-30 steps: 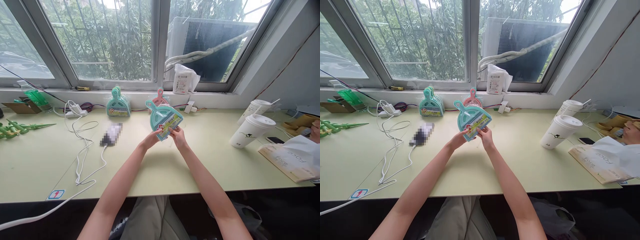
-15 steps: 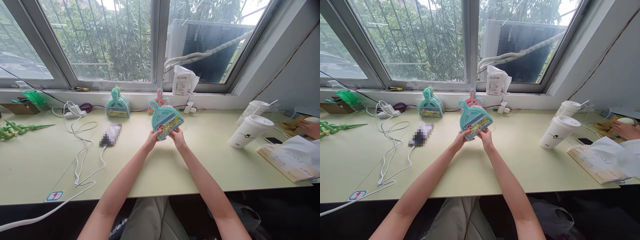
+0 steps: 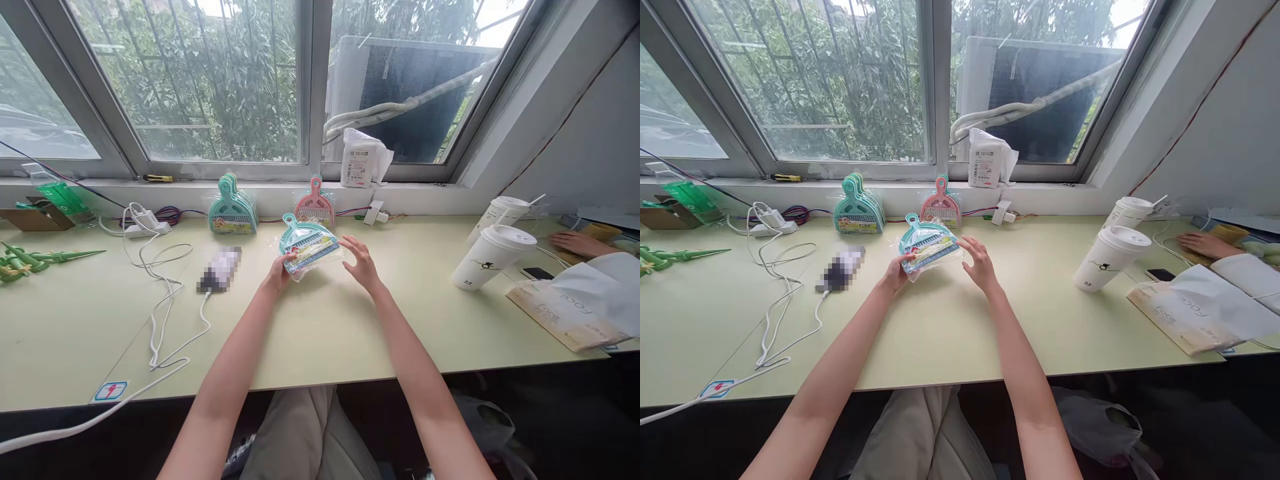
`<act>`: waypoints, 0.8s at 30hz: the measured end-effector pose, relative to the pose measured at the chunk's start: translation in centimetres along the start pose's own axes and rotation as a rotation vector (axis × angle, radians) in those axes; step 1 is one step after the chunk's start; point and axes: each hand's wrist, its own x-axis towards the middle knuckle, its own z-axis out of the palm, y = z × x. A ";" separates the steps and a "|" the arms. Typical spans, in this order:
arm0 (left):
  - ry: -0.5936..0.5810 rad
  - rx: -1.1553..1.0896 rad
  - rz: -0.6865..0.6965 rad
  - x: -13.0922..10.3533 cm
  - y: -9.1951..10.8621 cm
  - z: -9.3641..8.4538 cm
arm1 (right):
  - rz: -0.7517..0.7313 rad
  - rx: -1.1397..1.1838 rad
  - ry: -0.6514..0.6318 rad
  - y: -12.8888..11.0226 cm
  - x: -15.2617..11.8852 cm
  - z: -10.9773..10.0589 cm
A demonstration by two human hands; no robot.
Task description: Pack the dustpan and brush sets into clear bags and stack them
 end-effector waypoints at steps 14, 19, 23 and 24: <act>-0.260 0.175 -0.147 -1.1 -0.7 1.2 | 0.016 -0.372 0.089 0.3 -0.9 2.6; -0.118 0.094 -0.141 -1.0 -0.4 1.1 | -0.026 -0.258 0.093 0.2 -0.7 2.1; -0.116 0.101 -0.165 -0.8 0.0 0.6 | 0.009 -0.102 0.154 0.3 -0.3 1.8; -0.136 0.112 -0.167 -0.7 0.1 0.5 | 0.035 -0.067 0.169 0.5 -0.2 1.9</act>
